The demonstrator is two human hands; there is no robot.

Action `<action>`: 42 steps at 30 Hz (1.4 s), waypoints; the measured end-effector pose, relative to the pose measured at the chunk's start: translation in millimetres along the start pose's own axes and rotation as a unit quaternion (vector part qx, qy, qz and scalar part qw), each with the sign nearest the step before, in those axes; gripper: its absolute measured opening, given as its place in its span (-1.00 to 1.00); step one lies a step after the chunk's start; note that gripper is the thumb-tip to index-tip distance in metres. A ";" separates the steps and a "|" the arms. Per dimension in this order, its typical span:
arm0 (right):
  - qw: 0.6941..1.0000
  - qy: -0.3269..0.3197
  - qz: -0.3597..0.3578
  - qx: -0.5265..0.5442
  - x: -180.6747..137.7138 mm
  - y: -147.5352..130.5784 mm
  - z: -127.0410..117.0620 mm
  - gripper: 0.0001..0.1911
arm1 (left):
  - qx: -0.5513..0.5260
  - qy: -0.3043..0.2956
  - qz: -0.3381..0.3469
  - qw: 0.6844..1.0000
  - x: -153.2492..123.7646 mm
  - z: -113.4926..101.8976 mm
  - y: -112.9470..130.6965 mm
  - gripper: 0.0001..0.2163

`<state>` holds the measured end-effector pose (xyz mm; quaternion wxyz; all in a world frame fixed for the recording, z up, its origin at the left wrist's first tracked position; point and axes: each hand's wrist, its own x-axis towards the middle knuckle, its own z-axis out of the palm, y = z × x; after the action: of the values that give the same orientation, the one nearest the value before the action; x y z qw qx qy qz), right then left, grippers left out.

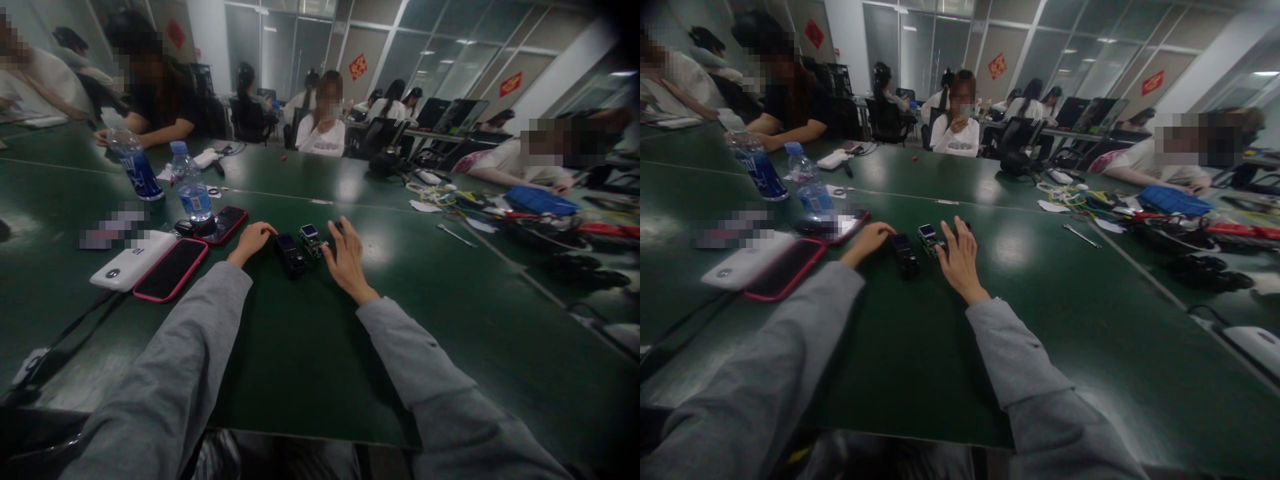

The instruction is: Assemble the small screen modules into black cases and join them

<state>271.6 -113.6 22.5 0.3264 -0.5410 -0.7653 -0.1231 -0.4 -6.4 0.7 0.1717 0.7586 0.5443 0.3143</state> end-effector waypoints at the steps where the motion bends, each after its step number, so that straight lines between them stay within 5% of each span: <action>1: 0.998 -0.037 -0.041 0.014 0.3 -2.9 0.5 -0.43 | -0.001 0.000 0.001 1.000 0.3 0.4 -0.7 -0.72; 6: 0.983 -0.137 -0.106 0.051 -1.4 -3.5 10.8 -0.54 | 0.001 -0.001 0.009 1.000 1.9 1.5 -3.2 -0.72; 16: 0.993 -0.014 0.089 -0.081 -6.1 7.0 16.6 -0.52 | -0.001 0.000 0.008 1.000 0.3 -0.4 -0.5 -0.72; 22: 0.995 0.056 0.056 0.058 -4.6 -23.8 -1.9 -0.52 | 0.001 0.003 0.009 1.000 0.8 -0.1 0.0 -0.71; 27: 0.985 -0.076 -0.029 0.152 -15.7 -70.7 0.5 -0.36 | 0.008 0.004 0.016 1.000 -0.2 -1.1 2.1 -0.70; 31: 0.972 -0.156 -0.043 0.169 -20.1 -82.2 6.7 -0.36 | 0.011 0.004 0.016 1.000 0.4 -0.5 1.2 -0.71; 36: 0.982 -0.058 -0.045 0.173 -13.0 -76.0 -8.4 -0.38 | 0.021 -0.001 -0.001 1.000 3.4 1.5 -2.7 -0.74; 42: 0.992 0.053 0.055 0.104 -4.3 -42.9 -6.1 -0.40 | 0.001 -0.009 0.009 1.000 0.3 -1.1 0.1 -0.71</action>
<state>235.7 -136.6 31.4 0.4277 -0.5375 -0.7248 -0.0532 -1.0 -6.2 1.7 0.1732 0.7661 0.5364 0.3087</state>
